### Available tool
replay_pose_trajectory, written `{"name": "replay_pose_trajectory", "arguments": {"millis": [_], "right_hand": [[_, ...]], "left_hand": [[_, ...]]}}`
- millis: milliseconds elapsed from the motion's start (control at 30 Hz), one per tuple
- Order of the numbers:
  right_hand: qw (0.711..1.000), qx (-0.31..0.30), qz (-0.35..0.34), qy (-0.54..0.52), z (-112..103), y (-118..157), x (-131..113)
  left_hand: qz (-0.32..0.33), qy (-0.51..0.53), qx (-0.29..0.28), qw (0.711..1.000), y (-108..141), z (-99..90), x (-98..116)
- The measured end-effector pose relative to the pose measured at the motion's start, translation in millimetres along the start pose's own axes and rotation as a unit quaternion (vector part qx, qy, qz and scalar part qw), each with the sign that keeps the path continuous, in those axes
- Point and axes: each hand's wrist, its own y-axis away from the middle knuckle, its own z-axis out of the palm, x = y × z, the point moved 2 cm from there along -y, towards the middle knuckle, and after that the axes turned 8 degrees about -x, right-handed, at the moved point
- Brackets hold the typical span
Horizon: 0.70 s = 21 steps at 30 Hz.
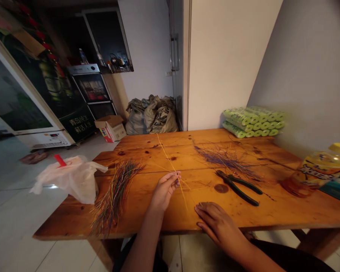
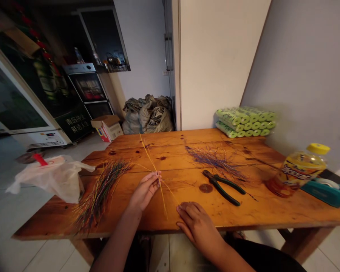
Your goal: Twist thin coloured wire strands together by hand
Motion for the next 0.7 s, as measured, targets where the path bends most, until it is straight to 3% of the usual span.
{"name": "replay_pose_trajectory", "arguments": {"millis": [433,700], "right_hand": [[0.996,-0.006,-0.083,-0.029,6.2,32.3,7.2],[0.995,0.046,-0.062,-0.07,4.1,29.5,0.1]], "left_hand": [[0.019,0.045,0.028,0.998,6.5,-25.9,11.4],[0.015,0.052,0.055,0.997,11.7,-26.3,10.9]]}}
